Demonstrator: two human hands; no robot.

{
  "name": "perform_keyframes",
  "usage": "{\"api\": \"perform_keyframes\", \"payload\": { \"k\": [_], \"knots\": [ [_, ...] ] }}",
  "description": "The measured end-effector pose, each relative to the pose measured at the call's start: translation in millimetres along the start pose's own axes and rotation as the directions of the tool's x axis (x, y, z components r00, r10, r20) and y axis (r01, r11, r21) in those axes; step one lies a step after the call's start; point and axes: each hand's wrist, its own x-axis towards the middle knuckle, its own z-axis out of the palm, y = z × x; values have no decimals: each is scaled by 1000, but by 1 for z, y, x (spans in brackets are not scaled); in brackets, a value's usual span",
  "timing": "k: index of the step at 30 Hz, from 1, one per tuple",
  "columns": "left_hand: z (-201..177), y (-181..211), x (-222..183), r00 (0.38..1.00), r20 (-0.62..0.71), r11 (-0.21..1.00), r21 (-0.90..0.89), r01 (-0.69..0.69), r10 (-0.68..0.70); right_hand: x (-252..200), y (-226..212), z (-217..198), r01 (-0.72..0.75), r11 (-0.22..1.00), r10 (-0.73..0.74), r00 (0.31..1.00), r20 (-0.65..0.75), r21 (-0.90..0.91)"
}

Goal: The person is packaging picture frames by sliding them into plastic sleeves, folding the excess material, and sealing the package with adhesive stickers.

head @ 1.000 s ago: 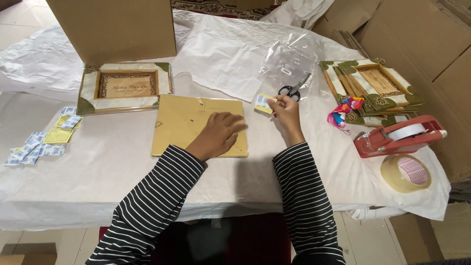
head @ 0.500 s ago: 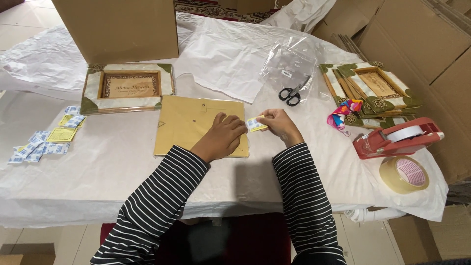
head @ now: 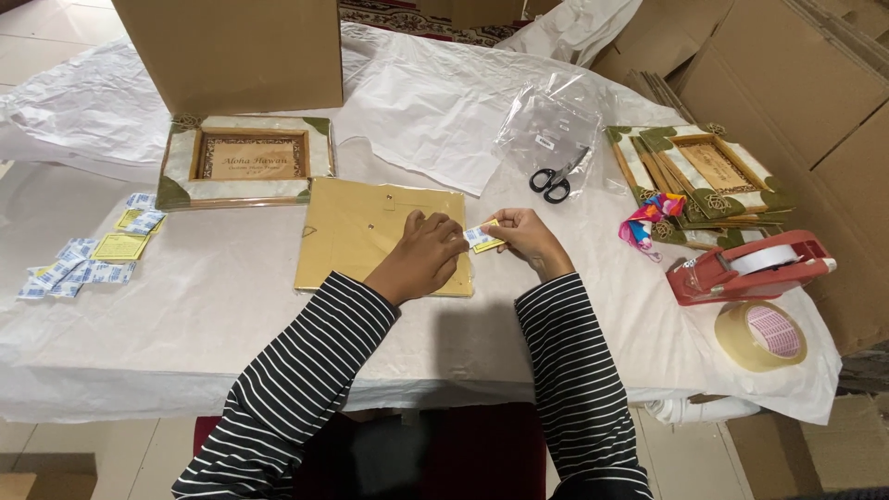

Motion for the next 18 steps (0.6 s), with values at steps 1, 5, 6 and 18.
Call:
{"api": "perform_keyframes", "payload": {
  "k": [1,5,6,18],
  "knots": [
    [0,0,0,1000,-2,1000,0,0,0,0,0,0,1,1000,-1,1000,0,-2],
    [4,-3,1,1000,-6,999,-30,17,-17,0,-1,1,-1,1000,1,1000,11,-23],
    [6,-3,2,1000,-10,999,-40,21,-21,1,0,1,-3,1000,4,1000,21,-21],
    [-6,1,1,998,-51,998,-56,33,-36,3,7,19,41,996,-41,999,8,-79]
  ]
}}
